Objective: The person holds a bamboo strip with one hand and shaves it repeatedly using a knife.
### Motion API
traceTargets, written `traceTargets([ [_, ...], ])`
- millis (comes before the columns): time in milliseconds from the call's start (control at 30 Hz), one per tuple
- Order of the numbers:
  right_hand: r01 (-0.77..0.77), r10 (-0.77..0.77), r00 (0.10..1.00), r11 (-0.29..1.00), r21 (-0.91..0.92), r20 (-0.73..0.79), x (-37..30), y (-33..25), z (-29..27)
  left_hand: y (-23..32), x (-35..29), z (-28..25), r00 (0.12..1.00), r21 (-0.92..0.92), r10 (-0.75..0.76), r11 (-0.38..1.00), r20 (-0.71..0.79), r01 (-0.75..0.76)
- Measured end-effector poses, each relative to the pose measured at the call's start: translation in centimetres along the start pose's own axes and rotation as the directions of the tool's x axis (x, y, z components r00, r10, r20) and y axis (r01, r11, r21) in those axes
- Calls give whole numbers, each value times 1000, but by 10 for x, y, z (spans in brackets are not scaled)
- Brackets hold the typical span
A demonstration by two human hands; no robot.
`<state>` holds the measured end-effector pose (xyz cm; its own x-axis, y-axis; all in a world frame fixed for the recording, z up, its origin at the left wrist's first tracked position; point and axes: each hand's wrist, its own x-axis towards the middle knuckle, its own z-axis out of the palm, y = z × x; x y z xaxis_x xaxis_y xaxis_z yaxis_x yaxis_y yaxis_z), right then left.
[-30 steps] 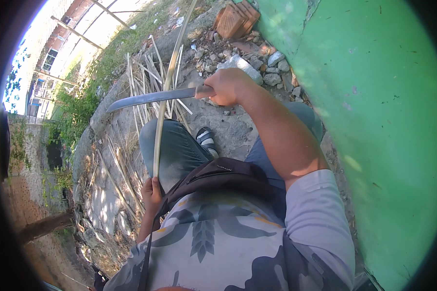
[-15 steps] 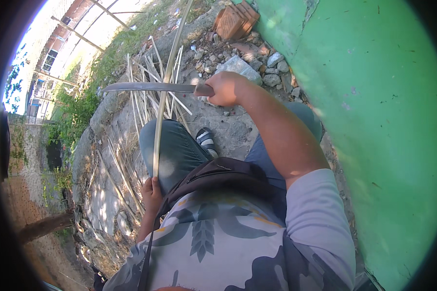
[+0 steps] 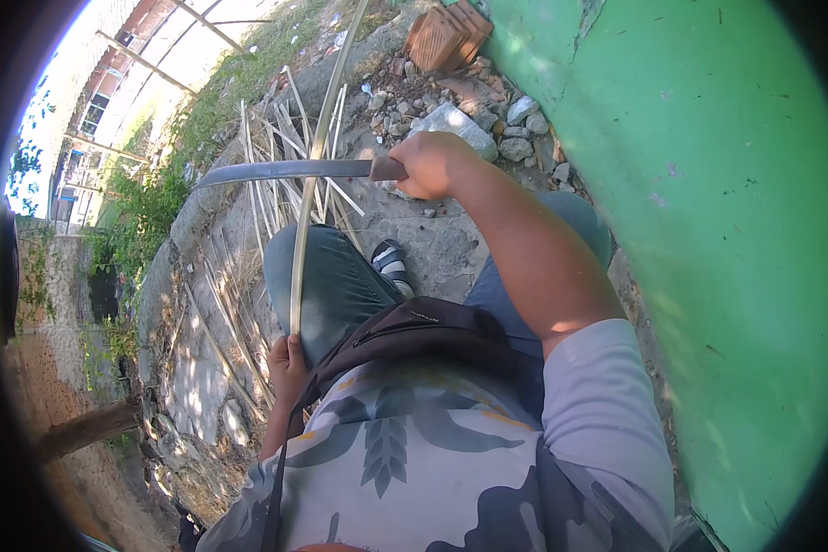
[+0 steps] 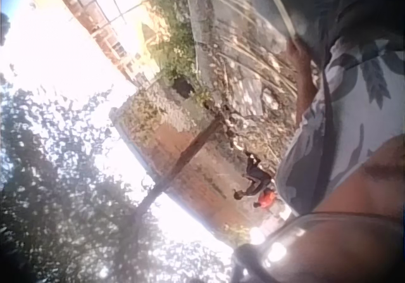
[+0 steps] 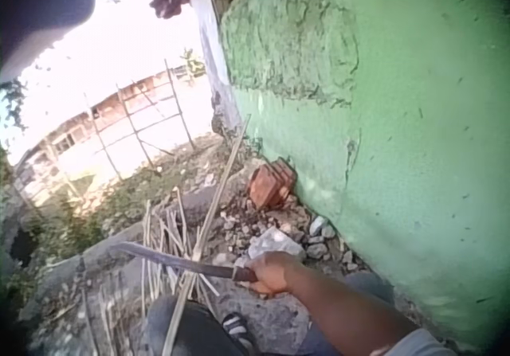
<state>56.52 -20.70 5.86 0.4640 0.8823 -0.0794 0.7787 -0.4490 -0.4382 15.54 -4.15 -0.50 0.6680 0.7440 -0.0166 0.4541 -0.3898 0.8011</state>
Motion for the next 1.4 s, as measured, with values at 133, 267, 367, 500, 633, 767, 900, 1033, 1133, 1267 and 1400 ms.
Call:
traceTargets([
  [133, 30, -39, 997, 990, 138, 62, 3, 2, 4, -2, -1, 0, 1000, -14, -1, 1000, -2, 1],
  [267, 22, -27, 998, 997, 78, 61, -1, -1, -13, -5, -1, 1, 1000, -35, -13, 999, -14, 13],
  [367, 1, -3, 999, 999, 39, 33, -3, -4, -14, -4, 0, 2, 1000, -51, -6, 999, -3, 6],
  [500, 8, -10, 1000, 997, 74, 24, 2, -3, 6, -8, 0, 2, 1000, -77, -22, 997, 7, 23],
  [633, 41, -39, 999, 996, 77, -22, 5, 3, 9, 0, -2, 2, 1000, -75, -29, 997, -8, 28],
  [767, 107, -103, 994, 991, 85, -44, 6, 9, 7, -3, -1, 3, 1000, -84, -27, 996, 4, 27],
  [900, 139, -140, 989, 990, -28, -46, -2, -10, -15, -11, -4, 1, 999, -40, 20, 999, -36, -21],
  [1033, -1, 1, 1000, 999, -53, 3, -2, 5, -17, 2, -1, 7, 995, -10, 82, 997, -52, -83],
  [1133, -78, 78, 997, 996, 53, 2, 5, 4, -11, 6, -3, 3, 997, 71, 53, 996, -59, -49],
  [1267, -24, 26, 997, 999, -32, 67, -3, -24, -6, 5, 0, -1, 994, 135, 102, 986, -32, -96],
  [1400, 35, -7, 987, 984, -174, 160, 1, -29, -18, -4, -4, 0, 995, 104, 89, 991, -50, -83],
])
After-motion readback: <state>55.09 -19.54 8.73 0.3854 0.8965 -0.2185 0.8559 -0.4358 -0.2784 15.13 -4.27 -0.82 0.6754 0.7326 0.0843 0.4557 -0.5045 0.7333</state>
